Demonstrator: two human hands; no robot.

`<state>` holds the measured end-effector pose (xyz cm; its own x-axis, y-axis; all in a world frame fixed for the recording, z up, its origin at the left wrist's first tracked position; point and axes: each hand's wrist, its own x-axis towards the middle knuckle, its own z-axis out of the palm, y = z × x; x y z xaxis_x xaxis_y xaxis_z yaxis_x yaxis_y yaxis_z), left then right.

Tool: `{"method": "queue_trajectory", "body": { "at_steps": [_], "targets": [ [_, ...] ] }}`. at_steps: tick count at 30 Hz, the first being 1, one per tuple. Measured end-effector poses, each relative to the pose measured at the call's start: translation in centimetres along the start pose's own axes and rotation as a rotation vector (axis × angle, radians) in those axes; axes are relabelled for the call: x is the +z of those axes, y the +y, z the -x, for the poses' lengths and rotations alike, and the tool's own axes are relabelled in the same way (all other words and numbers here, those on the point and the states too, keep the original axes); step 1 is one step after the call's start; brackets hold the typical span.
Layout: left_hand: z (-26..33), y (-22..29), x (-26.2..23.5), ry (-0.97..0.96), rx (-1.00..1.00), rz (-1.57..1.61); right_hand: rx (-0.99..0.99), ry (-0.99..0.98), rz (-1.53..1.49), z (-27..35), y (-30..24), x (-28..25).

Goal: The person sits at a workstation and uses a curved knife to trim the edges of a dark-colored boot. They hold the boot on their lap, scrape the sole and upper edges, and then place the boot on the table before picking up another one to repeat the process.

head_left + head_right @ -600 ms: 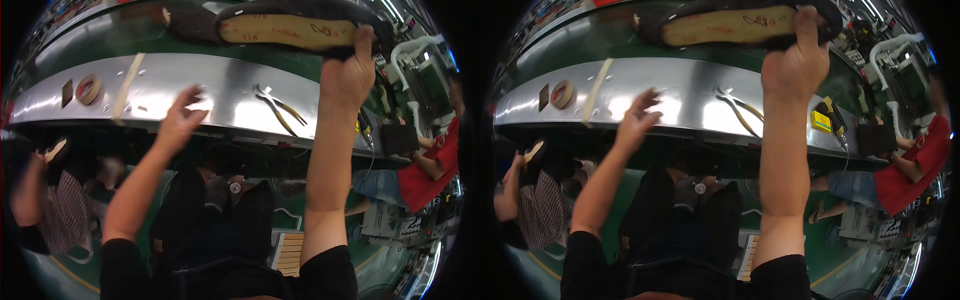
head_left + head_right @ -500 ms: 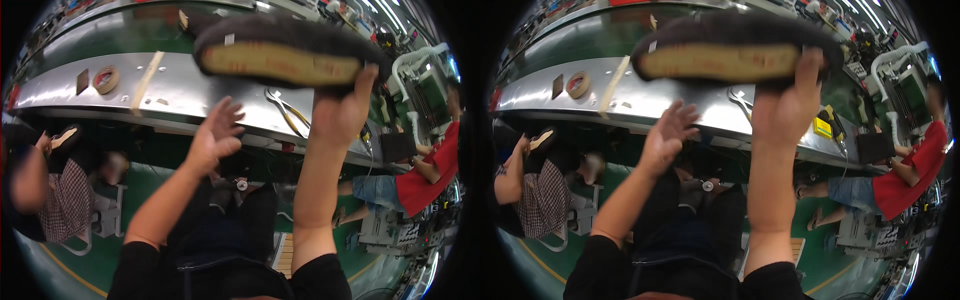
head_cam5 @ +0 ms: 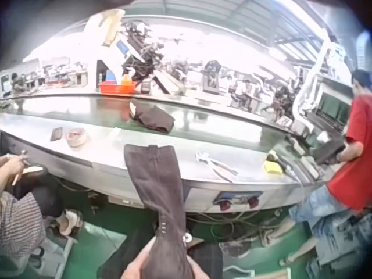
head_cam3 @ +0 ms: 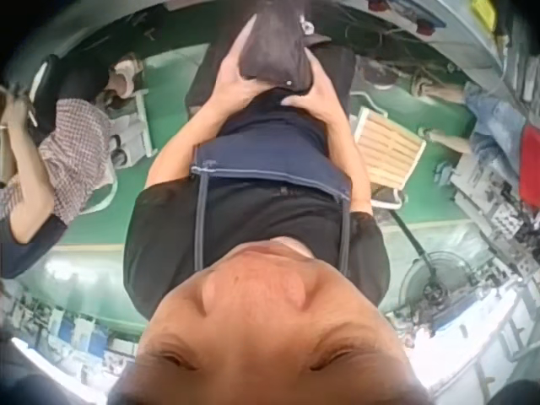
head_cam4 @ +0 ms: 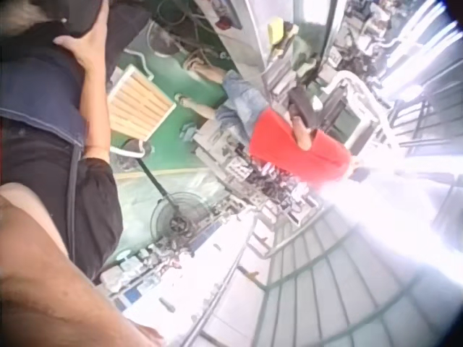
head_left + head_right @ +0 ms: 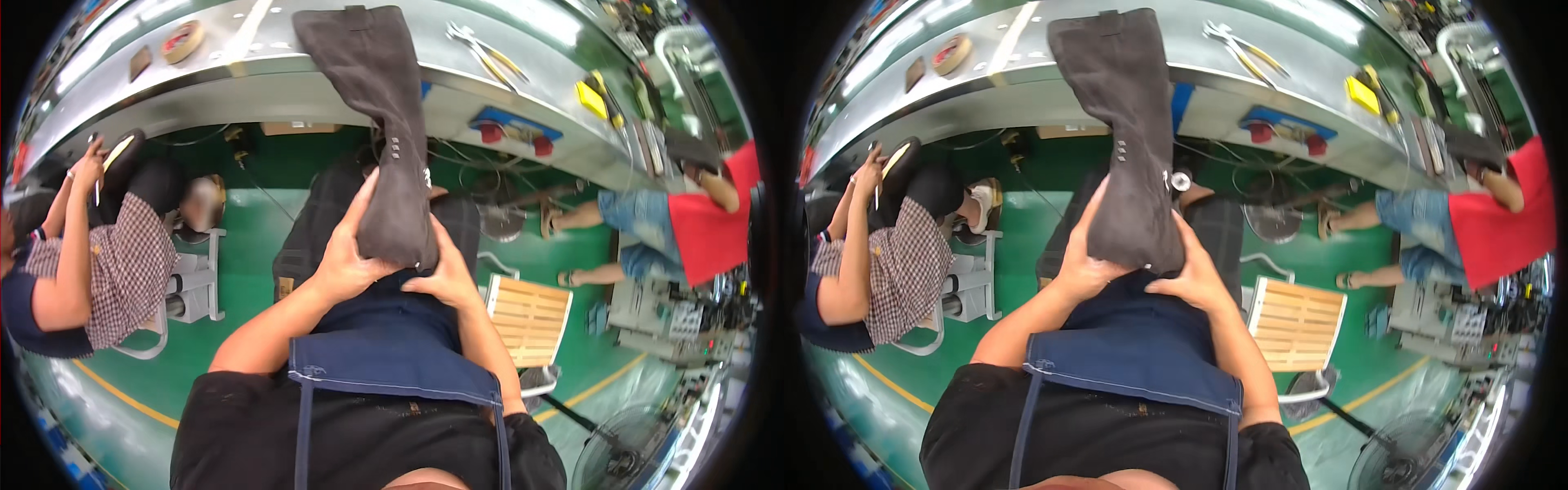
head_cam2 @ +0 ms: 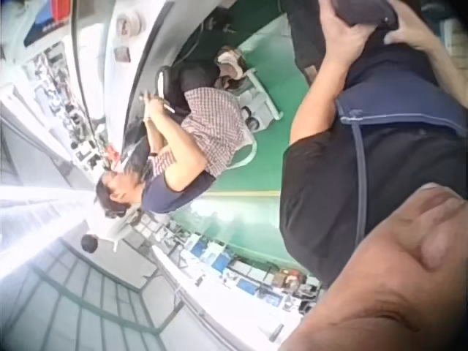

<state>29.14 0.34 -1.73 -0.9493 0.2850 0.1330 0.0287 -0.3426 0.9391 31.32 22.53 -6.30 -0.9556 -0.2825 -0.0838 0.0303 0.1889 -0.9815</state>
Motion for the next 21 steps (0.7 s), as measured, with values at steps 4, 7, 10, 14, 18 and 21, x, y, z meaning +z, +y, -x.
{"method": "queue_trajectory", "body": {
  "at_steps": [4, 7, 10, 14, 18, 21],
  "targets": [
    [2.4, -2.9, 0.1, -0.092, -0.053, -0.428, 0.035, -0.023, -0.085, -0.2, 0.5, 3.4],
    [2.5, -3.8, 0.1, -0.103, -0.060, -0.531, 0.012, -0.041, -0.167, -0.3, 1.5, 3.2],
    [0.2, -4.3, 0.8, -0.098, -0.092, -0.564, 0.068, -0.059, -0.226, -1.1, 2.2, 1.4],
    [-0.7, -4.6, 1.0, -0.130, -0.124, -0.518, 0.100, -0.055, -0.209, -1.1, 2.7, 0.9],
    [-0.6, -5.4, 0.4, -0.118, -0.201, -0.492, 0.154, -0.086, -0.305, -1.1, 2.6, 0.9],
    [-0.2, -5.3, -0.4, -0.150, -0.288, -0.210, 0.147, -0.104, -0.295, -0.9, 2.2, 0.9]
  ]
}}
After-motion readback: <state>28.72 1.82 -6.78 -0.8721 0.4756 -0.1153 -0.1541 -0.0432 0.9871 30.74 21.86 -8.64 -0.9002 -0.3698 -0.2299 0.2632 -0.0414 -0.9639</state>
